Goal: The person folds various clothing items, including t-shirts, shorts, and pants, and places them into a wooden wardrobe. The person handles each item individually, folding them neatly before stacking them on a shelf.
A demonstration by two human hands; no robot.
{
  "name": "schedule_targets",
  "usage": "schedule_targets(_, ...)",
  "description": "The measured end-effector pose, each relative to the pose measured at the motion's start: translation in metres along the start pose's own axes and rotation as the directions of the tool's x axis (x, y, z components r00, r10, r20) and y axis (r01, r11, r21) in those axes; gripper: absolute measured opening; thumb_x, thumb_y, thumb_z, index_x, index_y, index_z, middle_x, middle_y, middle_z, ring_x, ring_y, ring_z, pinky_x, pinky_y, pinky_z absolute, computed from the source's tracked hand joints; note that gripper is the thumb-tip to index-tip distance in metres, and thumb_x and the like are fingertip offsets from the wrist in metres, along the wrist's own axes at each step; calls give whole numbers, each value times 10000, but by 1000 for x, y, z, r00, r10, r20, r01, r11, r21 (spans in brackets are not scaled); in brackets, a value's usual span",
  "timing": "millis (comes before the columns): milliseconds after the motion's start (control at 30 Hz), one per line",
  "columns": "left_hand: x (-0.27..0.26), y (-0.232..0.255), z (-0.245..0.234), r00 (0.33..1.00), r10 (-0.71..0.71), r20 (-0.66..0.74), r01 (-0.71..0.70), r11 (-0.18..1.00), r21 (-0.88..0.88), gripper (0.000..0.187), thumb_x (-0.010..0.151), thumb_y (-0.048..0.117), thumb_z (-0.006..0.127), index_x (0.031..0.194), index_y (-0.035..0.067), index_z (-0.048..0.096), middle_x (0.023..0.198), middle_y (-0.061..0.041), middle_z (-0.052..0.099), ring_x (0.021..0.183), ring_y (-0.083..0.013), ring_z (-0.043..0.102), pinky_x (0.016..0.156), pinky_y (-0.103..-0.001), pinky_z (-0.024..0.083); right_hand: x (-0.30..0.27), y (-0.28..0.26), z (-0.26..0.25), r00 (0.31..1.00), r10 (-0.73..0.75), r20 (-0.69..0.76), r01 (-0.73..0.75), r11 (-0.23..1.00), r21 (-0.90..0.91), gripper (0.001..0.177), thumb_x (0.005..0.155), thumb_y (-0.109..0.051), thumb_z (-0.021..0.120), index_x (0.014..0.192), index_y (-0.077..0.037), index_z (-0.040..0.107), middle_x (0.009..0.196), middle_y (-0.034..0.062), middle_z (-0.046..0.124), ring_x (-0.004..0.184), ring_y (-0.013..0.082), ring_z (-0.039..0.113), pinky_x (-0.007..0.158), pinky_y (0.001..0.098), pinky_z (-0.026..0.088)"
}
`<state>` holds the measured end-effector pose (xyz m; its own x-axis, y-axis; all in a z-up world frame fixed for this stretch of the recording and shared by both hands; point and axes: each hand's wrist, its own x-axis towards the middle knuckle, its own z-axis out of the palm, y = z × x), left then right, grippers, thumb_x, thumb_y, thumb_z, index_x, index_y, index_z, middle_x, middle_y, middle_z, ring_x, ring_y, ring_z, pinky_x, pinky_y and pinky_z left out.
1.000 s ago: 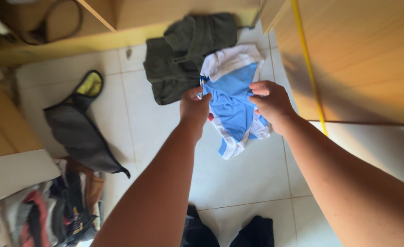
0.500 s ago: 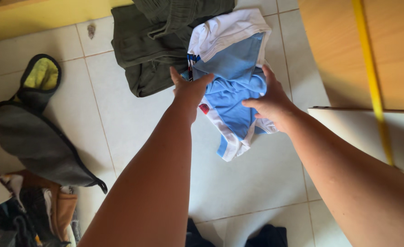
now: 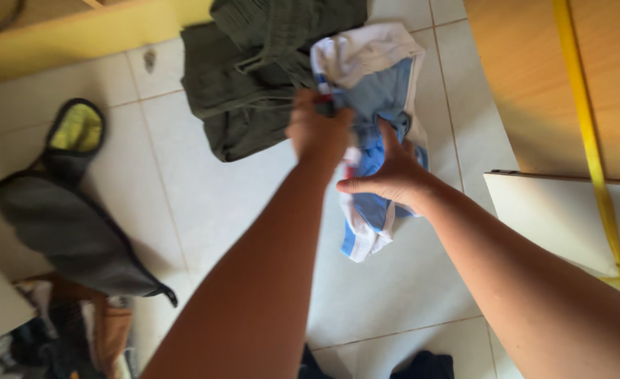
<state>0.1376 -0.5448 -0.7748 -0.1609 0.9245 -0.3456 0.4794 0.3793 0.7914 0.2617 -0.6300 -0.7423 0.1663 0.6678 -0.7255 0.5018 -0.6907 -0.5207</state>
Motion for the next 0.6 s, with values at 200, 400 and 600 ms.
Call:
schedule_targets(200, -55, 107, -40, 982, 78, 169, -66, 995, -79, 534, 737, 222, 717, 1251, 119, 616, 994, -149, 781, 898, -317, 770, 815, -398, 600, -30, -34, 0, 980, -145, -135, 186, 906, 380, 880, 697, -325, 846, 1431, -81, 427, 1246, 118, 674, 1159, 225, 655, 942, 377, 530)
schedule_targets(400, -89, 199, -118, 926, 191, 326, -219, 975, 49, 632, 712, 429, 773, 1237, 95, 658, 1122, -140, 729, 1018, -274, 745, 872, -396, 601, -72, -81, -58, 974, -63, -219, 193, 736, 648, 381, 878, -96, 720, 1232, 43, 696, 1087, 102, 700, 928, 151, 591, 795, 334, 493)
schedule_targets(600, -118, 275, -218, 780, 443, 442, -614, 677, 405, 853, 503, 449, 930, 1287, 238, 670, 1286, -99, 553, 1278, -310, 520, 1008, -494, 387, -149, -144, -126, 969, -240, -67, 186, 518, 835, 556, 696, 106, 550, 1218, -52, 656, 1089, 59, 724, 941, 168, 686, 788, 334, 549)
